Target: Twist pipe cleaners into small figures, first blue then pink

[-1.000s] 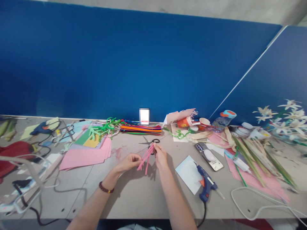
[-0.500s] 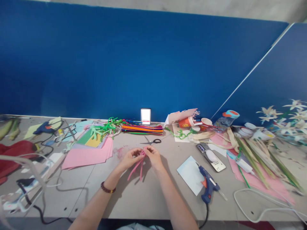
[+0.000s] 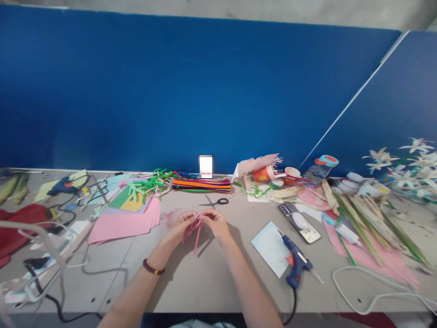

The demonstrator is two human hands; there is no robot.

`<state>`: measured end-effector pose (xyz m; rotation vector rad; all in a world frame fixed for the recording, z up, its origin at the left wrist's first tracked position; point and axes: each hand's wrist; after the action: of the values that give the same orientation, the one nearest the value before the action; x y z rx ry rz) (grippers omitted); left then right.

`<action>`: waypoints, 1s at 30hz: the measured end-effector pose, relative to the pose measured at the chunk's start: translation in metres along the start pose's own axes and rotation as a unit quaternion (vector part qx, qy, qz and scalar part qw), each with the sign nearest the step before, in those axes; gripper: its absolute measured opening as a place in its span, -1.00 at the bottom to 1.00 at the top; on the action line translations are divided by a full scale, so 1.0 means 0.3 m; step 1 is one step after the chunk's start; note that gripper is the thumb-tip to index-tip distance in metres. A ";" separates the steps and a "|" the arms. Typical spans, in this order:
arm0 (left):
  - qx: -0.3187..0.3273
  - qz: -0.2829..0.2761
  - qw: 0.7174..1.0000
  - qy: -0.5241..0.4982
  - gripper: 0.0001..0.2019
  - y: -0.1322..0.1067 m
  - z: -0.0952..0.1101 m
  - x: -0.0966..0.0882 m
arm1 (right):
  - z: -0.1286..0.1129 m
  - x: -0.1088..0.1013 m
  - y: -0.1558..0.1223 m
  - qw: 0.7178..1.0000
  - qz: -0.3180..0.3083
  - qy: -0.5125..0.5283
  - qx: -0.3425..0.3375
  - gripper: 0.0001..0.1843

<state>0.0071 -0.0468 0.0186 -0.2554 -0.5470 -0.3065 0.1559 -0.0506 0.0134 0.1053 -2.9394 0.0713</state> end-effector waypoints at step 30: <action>0.340 -0.017 0.886 0.314 -0.90 -0.009 0.025 0.001 | -0.017 -0.007 -0.012 1.000 -0.026 -0.008 -0.002 -0.76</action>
<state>0.0030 -0.0469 0.0254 0.5306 0.0101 -0.1968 0.1592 -0.0536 0.0182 0.1824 -2.9514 0.0566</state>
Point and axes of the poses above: each hand's wrist, its own y-axis towards the middle knuckle, its own x-axis out of the palm, z = x × y, and after that the axes turned 14 degrees about -y, right-handed
